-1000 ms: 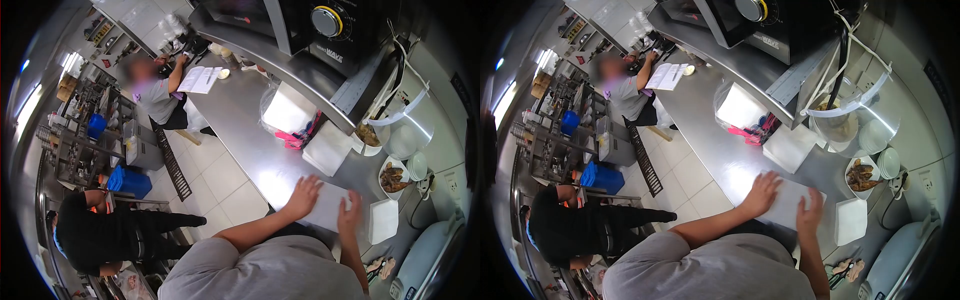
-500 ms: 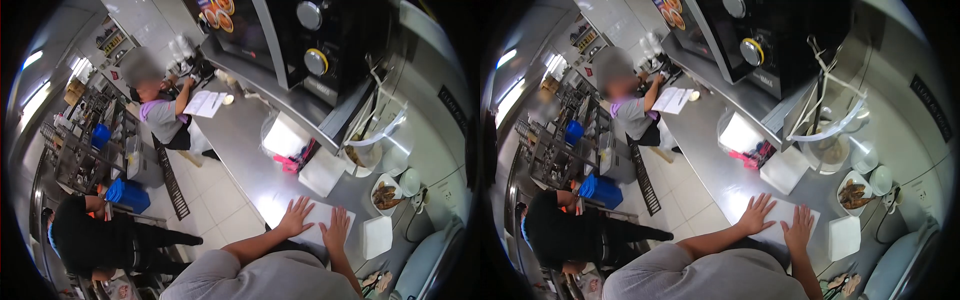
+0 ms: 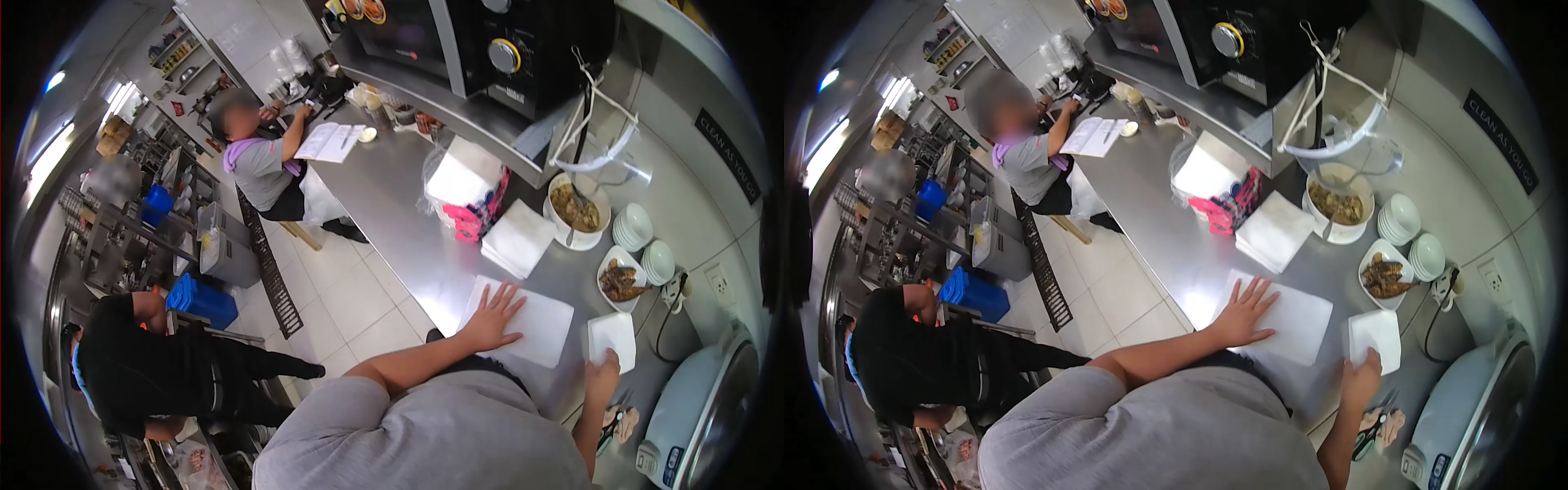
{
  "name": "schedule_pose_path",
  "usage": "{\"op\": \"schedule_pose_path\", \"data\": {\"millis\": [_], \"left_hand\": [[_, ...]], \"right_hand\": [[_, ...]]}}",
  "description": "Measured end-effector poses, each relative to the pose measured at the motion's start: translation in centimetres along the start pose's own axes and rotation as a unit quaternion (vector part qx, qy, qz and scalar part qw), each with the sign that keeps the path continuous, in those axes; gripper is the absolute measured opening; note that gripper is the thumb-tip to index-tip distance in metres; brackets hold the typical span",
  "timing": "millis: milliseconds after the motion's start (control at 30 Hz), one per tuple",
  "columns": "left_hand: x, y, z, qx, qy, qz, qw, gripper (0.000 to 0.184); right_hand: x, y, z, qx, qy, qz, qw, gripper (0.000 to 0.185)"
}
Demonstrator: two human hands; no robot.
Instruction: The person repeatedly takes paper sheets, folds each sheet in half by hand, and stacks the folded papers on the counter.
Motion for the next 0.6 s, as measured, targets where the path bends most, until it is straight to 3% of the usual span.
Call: {"op": "schedule_pose_path", "data": {"millis": [67,167,200,300,333,400,467,600], "left_hand": [[-1.4,0.2,-0.8,0.008,0.066,-0.009,0.998,0.079],[-0.1,4.1,-1.8,0.085,0.051,-0.036,0.994,0.079],[0.2,4.9,-2.0,0.070,0.053,-0.057,0.995,0.079],[0.2,4.6,-2.2,0.078,0.049,-0.053,0.994,0.079],[0.2,4.5,-2.3,0.077,0.051,-0.058,0.994,0.078],[-0.2,4.5,-2.0,0.067,0.055,-0.061,0.994,0.077],[-0.4,3.9,-2.0,0.065,0.052,-0.059,0.995,0.076],[-0.6,3.8,-1.8,0.072,0.050,-0.063,0.994,0.075]], "right_hand": [[-1.6,1.7,-0.1,-0.028,-0.044,0.018,0.998,0.044],[-2.9,2.8,-0.9,-0.042,-0.082,0.056,0.994,0.025],[-3.4,3.8,-1.3,-0.055,-0.083,0.061,0.993,0.019],[-1.8,2.3,-1.0,-0.033,-0.044,0.075,0.996,0.018],[-2.4,2.9,-0.6,-0.126,-0.104,0.059,0.985,0.020],[-0.6,1.4,0.1,-0.067,-0.051,0.037,0.996,0.025],[-0.5,1.3,-0.4,-0.041,-0.006,0.076,0.996,0.018],[-0.9,0.9,-0.3,-0.069,-0.022,0.026,0.997,0.007]]}}
Point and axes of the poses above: each hand's wrist, its own z-axis away from the middle knuckle, its own y-axis out of the palm, x = y × z, the point moved 3 cm from there along -z, towards the middle knuckle, and after that the axes turned 11 degrees about x, right-handed, at the moved point
